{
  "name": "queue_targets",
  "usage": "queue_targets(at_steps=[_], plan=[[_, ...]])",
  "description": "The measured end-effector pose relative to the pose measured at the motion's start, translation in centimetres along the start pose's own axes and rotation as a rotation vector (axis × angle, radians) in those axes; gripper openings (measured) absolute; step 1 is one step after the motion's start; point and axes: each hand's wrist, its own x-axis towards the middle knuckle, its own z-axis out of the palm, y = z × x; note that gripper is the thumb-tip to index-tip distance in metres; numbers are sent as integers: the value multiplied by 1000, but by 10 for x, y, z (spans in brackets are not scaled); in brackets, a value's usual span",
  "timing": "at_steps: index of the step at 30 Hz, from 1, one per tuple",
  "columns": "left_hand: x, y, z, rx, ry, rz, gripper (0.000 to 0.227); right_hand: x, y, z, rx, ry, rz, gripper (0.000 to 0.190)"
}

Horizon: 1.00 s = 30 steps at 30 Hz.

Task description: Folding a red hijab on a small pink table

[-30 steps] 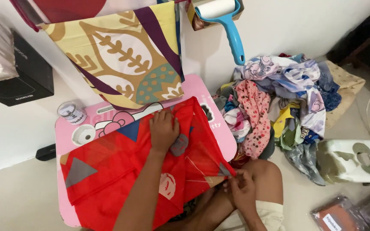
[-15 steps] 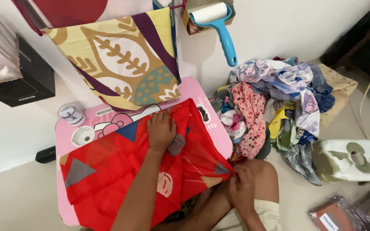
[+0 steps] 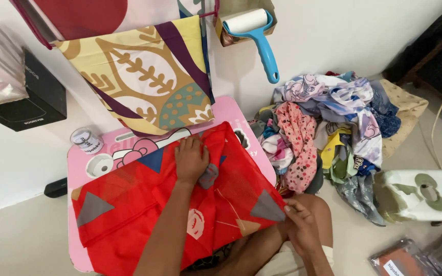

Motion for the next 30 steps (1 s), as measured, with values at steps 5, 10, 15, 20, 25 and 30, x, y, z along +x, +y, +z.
queue_targets(at_steps=[5,10,15,20,25,30], plan=[[0,1,-1,4,20,11,30,-6,-42,34,-778,-196,-10,10],[1,2,-1,29,21,8,27,-19,-66,63,-920,-263,-236,13],[1,5,-3,21,17,0,25,-24,-80,79,-1077,-395,-704,17],[0,2,1,45,45,15,30,-10,-51,34,-1320,-180,-291,23],[0,2,0,45,30,14,32,-10,-40,25,-1217,-62,-210,26],[0,0,1,47,73,38,29,1,-27,7,-1234,4,-174,23]])
